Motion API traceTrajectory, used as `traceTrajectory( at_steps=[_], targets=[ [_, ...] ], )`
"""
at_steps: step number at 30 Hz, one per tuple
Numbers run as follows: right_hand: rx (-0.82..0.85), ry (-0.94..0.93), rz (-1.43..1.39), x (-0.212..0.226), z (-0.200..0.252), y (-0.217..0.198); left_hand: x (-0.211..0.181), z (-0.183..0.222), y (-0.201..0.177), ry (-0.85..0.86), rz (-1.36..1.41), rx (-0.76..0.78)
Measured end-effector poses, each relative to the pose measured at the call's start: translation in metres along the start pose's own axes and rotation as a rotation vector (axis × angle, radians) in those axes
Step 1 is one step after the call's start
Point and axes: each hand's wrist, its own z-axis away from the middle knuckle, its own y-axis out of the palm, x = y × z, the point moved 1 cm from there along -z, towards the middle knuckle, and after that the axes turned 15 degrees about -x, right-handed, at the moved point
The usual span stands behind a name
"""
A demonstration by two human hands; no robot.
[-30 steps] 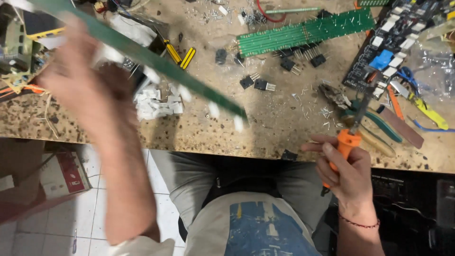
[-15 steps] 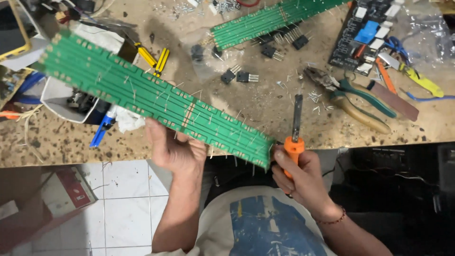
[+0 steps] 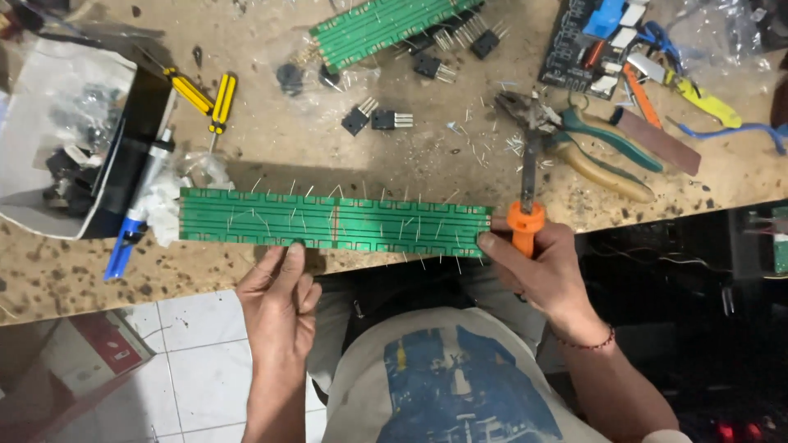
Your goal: Soldering electronic components onto a printed circuit board using a soldering iron at a repair bench.
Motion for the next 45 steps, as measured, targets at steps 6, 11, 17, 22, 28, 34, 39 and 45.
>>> traceTrajectory(
  at_steps=[6, 11, 17, 22, 28, 34, 39, 45],
  targets=[
    [0.071, 0.027, 0.275, 0.013, -0.011, 0.001, -0.009, 0.009, -0.009, -0.057, -0.185, 0.017],
    [0.063, -0.052, 0.673, 0.014, -0.024, -0.002, -0.018, 0.005, -0.018, -0.041, -0.313, 0.187],
    [0.055, -0.031, 0.781, 0.013, -0.03, 0.001, -0.026, 0.022, -0.033, 0.037, -0.515, 0.141],
    [0.0, -0.054, 0.791, 0.02, -0.031, 0.008, -0.044, 0.032, -0.057, 0.061, -0.546, 0.031],
    [-0.059, -0.173, 0.756, 0.038, -0.019, -0.002, 0.006, -0.026, -0.168, -0.156, -0.529, 0.16],
    [0.328, -0.034, 0.321, 0.057, 0.013, 0.009, -0.04, 0.091, 0.041, 0.376, -0.939, 1.087],
    [0.434, -0.133, 0.386, 0.055, 0.03, 0.013, -0.007, 0.086, 0.072, 0.345, -0.906, 1.499],
    [0.346, -0.118, 0.075, 0.03, 0.028, 0.007, -0.002, 0.086, 0.07, 0.381, -1.012, 1.484]
  ],
)
